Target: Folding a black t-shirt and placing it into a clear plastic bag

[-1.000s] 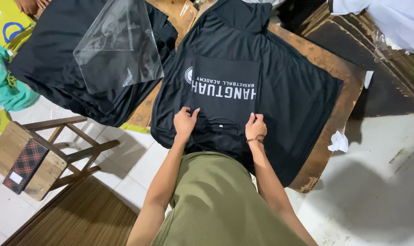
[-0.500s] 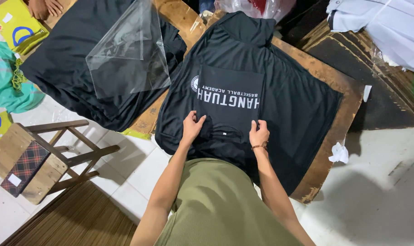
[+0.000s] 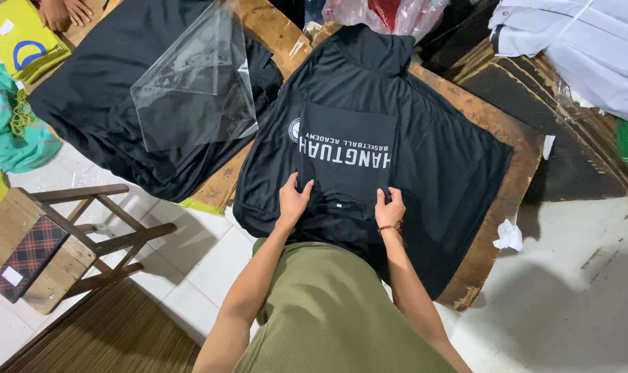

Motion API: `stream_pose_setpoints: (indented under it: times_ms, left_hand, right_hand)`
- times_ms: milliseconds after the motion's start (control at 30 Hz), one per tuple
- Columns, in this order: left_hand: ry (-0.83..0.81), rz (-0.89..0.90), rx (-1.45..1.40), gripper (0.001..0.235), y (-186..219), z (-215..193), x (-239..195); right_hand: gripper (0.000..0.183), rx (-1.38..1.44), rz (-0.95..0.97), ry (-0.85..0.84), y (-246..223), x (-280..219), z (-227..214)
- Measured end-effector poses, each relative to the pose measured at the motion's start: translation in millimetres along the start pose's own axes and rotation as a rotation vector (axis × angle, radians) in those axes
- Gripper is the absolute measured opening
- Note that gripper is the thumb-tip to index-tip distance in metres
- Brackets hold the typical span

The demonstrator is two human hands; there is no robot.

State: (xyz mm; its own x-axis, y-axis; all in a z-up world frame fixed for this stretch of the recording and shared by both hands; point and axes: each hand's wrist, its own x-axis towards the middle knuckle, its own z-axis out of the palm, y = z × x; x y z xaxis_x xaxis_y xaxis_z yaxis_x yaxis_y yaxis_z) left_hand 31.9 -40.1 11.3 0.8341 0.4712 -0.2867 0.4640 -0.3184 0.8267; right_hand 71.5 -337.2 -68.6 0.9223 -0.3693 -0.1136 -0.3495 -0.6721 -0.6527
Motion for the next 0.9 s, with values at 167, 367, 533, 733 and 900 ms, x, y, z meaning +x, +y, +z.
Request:
stream_pose_setpoints:
  times_ms: [167,367,533,733,900]
  left_hand:
    - [0.000,0.050,-0.055,0.052,-1.2,3.0,-3.2]
    - [0.013,0.344,-0.043,0.046,22.9,32.8,-15.6]
    - [-0.066,0.500,0.034,0.049,39.8,73.3,-31.5]
    - [-0.283,0.470,-0.042,0.062,36.0,72.9,-27.5]
    - [-0.398,0.459,-0.094,0.095,40.8,54.0,-31.0]
  right_hand:
    - [0.037,-0.007,0.021,-0.055,-15.4,-5.4,-20.8]
    - [0.032,0.123,-0.135,-0.069,-66.7,-21.9,-25.9]
    - [0.018,0.055,-0.297,-0.041,-127.5,-56.3,-32.2]
    - [0.018,0.082,-0.291,-0.065,-121.8,-48.7,-29.3]
    - [0.023,0.335,0.138,-0.279,-114.7,-40.8,-29.4]
